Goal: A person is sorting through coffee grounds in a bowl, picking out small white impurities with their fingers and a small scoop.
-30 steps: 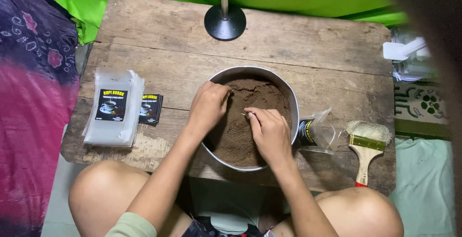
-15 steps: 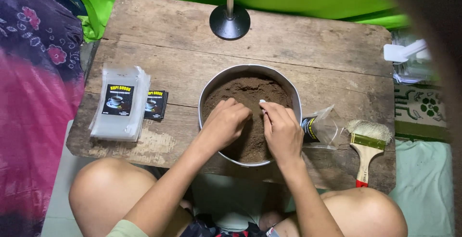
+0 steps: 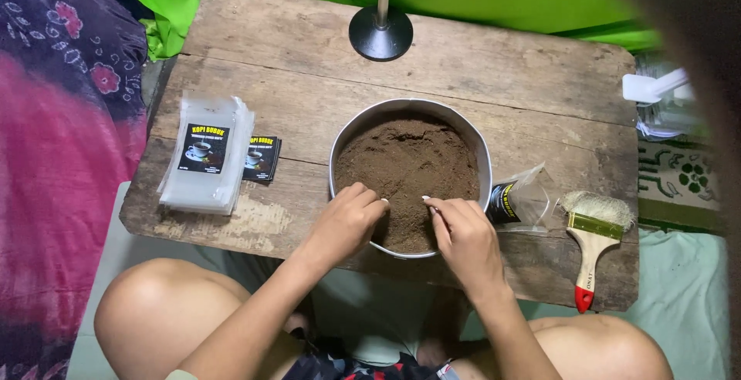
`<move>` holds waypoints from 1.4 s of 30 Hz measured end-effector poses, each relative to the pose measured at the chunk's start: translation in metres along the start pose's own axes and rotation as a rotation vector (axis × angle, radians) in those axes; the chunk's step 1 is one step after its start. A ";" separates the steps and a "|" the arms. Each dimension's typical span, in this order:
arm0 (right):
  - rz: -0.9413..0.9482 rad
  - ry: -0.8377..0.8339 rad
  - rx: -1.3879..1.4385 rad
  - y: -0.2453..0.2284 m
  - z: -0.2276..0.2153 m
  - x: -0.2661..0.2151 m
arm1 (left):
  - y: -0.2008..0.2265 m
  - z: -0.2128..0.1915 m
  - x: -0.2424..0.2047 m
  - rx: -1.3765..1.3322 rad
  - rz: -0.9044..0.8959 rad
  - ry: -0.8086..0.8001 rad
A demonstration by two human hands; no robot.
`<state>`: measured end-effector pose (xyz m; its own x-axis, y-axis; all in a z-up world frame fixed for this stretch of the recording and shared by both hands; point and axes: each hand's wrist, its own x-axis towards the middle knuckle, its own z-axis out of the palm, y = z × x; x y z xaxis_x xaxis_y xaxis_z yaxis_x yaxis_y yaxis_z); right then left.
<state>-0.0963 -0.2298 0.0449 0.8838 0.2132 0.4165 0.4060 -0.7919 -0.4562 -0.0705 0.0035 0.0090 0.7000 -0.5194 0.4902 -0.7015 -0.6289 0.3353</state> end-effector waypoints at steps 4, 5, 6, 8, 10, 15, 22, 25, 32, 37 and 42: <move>-0.014 0.015 0.010 0.012 0.018 -0.003 | -0.004 0.008 0.008 -0.012 0.011 -0.006; -0.034 0.020 0.016 0.012 0.018 -0.001 | -0.006 0.010 0.010 -0.018 0.021 0.008; -0.053 0.026 0.023 0.012 0.019 0.001 | -0.008 0.011 0.013 -0.025 0.030 0.021; -0.063 0.031 0.007 0.016 0.022 0.003 | -0.009 0.021 0.014 -0.012 0.030 0.029; -0.066 0.045 -0.011 0.018 0.024 0.006 | -0.009 0.022 0.020 0.000 0.040 0.035; -0.048 0.062 -0.012 0.023 0.030 0.015 | -0.013 0.020 0.038 0.014 0.041 0.073; 0.015 0.014 0.010 0.029 0.040 0.025 | -0.019 0.020 0.045 -0.028 -0.036 -0.003; 0.027 0.017 0.004 0.026 0.042 0.034 | -0.025 0.021 0.047 -0.021 -0.068 -0.050; 0.027 0.082 0.002 0.032 0.043 0.047 | -0.070 0.032 0.052 -0.097 -0.274 -0.005; 0.037 0.092 -0.026 0.028 0.039 0.049 | -0.084 0.047 0.047 0.002 -0.386 0.015; 0.036 0.059 -0.059 0.030 0.039 0.045 | -0.072 0.067 0.046 -0.184 -0.391 -0.093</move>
<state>-0.0353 -0.2213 0.0191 0.8814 0.1513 0.4474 0.3585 -0.8311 -0.4251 0.0214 -0.0133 -0.0464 0.9208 -0.3177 0.2264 -0.3876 -0.6794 0.6230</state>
